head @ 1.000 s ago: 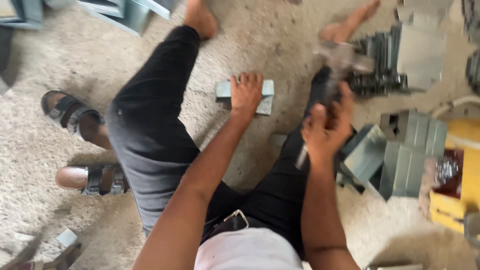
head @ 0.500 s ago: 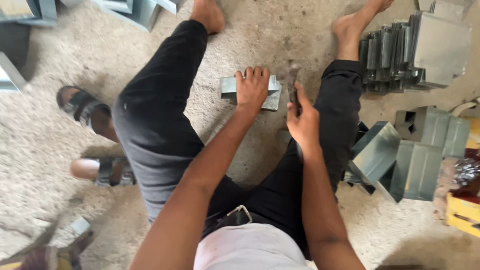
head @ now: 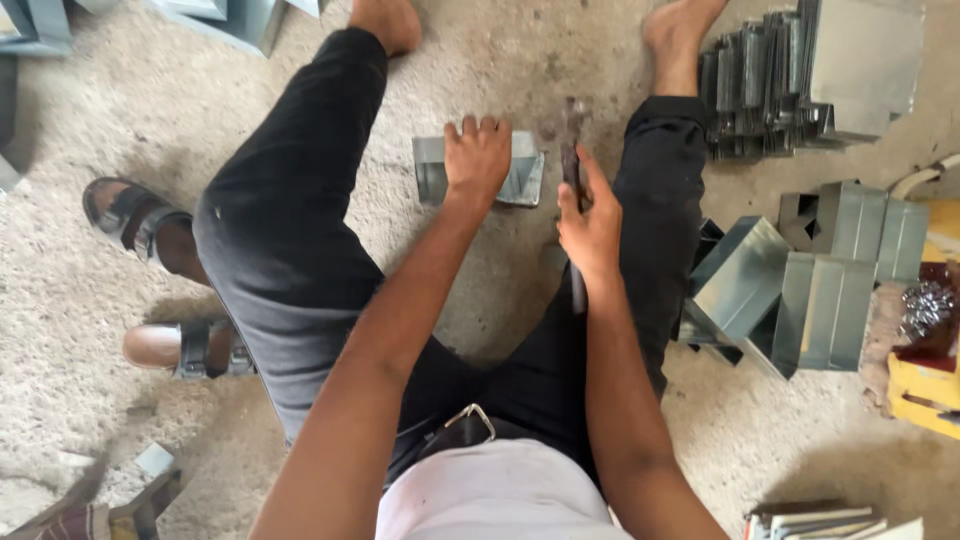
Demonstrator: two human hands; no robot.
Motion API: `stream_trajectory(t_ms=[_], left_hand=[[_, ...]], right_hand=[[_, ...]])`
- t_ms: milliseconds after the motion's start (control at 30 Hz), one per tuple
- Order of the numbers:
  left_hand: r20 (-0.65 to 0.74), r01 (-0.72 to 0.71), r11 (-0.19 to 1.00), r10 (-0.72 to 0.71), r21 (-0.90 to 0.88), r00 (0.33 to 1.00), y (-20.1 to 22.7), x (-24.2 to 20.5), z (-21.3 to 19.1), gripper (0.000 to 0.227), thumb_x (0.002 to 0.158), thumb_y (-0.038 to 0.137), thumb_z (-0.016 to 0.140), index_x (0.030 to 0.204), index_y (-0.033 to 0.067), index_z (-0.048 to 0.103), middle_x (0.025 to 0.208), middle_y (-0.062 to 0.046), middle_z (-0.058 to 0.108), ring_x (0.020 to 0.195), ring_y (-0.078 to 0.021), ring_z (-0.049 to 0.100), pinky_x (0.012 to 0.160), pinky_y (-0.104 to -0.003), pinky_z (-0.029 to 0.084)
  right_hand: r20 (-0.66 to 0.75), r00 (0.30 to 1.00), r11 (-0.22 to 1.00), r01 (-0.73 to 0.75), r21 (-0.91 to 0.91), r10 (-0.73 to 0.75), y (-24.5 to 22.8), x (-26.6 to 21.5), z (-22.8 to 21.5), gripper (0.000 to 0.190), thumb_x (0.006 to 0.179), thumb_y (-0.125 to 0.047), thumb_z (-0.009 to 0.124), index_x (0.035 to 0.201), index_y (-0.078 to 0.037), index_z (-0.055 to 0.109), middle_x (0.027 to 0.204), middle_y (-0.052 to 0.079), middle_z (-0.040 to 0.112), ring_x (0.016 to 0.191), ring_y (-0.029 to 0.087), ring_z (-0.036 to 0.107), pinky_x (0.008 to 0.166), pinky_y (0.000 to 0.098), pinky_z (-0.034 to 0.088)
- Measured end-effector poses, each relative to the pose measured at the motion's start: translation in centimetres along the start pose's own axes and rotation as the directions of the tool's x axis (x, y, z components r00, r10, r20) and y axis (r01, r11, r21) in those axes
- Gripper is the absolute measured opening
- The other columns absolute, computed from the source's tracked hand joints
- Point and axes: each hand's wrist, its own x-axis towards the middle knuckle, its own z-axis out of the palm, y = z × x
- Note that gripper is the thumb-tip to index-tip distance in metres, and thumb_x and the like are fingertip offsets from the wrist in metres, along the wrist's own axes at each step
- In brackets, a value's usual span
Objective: The person sits on the floor and repeatedly hammers small rectangular metal pieces placed on a metal block. They pick up pieces from a nearby pile, position them, strike them with a hammer, and then place them aside.
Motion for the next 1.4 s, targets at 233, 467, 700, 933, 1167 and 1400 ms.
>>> stream_trajectory(t_ms=[233, 467, 700, 933, 1167, 1400], left_hand=[[-0.053, 0.187, 0.749, -0.284, -0.635, 0.957, 0.6, -1.0, -1.5, 0.047, 0.072, -0.006, 0.061, 0.117, 0.0046, 0.056, 0.114, -0.018, 0.062, 0.111, -0.0421, 0.058, 0.094, -0.053, 0.046], [-0.089, 0.132, 0.464, -0.425, -0.876, 0.901, 1.2, -3.2, 5.2, 0.054, 0.072, -0.012, 0.055, 0.125, 0.0008, 0.051, 0.116, -0.026, 0.056, 0.113, -0.0484, 0.054, 0.099, -0.052, 0.045], [-0.100, 0.116, 0.445, -0.432, -0.888, 0.896, 1.3, -4.0, 5.7, 0.058, 0.070, -0.013, 0.053, 0.126, 0.0007, 0.048, 0.115, -0.026, 0.054, 0.111, -0.0495, 0.053, 0.095, -0.053, 0.045], [0.176, 0.365, 0.347, -0.472, -0.864, 0.864, 0.8, -3.2, 6.0, 0.047, 0.082, -0.010, 0.055, 0.126, 0.0042, 0.049, 0.117, -0.026, 0.059, 0.112, -0.0457, 0.058, 0.096, -0.052, 0.047], [-0.031, 0.442, 0.881, -0.453, -0.170, 0.891, -2.9, -2.3, 1.4, 0.074, 0.067, 0.009, 0.071, 0.138, 0.0109, 0.050, 0.147, -0.021, 0.043, 0.128, -0.0412, 0.044, 0.089, -0.067, 0.042], [0.415, 0.201, 0.924, -0.051, -0.325, 0.909, 1.3, -2.2, 0.7, 0.074, 0.087, 0.047, 0.077, 0.142, 0.0091, 0.046, 0.128, -0.013, 0.058, 0.125, -0.0357, 0.049, 0.097, -0.068, 0.038]], right_hand=[[-0.038, 0.999, 0.956, 0.016, 0.291, -0.005, -6.0, -5.0, -1.2, 0.063, 0.104, -0.003, 0.062, 0.161, -0.011, 0.035, 0.090, 0.005, 0.062, 0.050, 0.006, 0.051, 0.040, 0.0249, 0.040], [0.048, 0.959, 0.940, 0.263, 0.217, -0.280, -10.4, -5.4, 0.1, 0.063, 0.104, 0.001, 0.066, 0.162, -0.008, 0.042, 0.101, 0.009, 0.068, 0.065, 0.008, 0.057, 0.056, 0.0242, 0.044], [0.214, 0.939, 0.901, 0.324, -0.288, -0.269, -10.1, -2.8, 2.0, 0.061, 0.095, -0.002, 0.074, 0.152, -0.011, 0.056, 0.099, 0.010, 0.071, 0.068, 0.010, 0.059, 0.064, 0.0243, 0.048], [0.192, 0.924, 0.922, 0.359, -0.146, -0.330, -7.1, -2.5, 1.4, 0.061, 0.097, 0.002, 0.072, 0.155, -0.011, 0.054, 0.115, 0.012, 0.073, 0.088, 0.008, 0.063, 0.071, 0.0236, 0.054], [-0.093, 0.982, 0.978, -0.147, 0.151, 0.162, -1.3, -3.3, 1.2, 0.058, 0.099, -0.002, 0.064, 0.153, -0.015, 0.046, 0.075, 0.001, 0.056, 0.047, 0.009, 0.048, 0.038, 0.0294, 0.035], [-0.103, 0.930, 0.930, -0.336, 0.150, 0.352, 5.4, -2.9, 2.3, 0.059, 0.096, -0.002, 0.065, 0.150, -0.017, 0.047, 0.076, 0.003, 0.059, 0.045, 0.009, 0.051, 0.037, 0.0293, 0.041]])
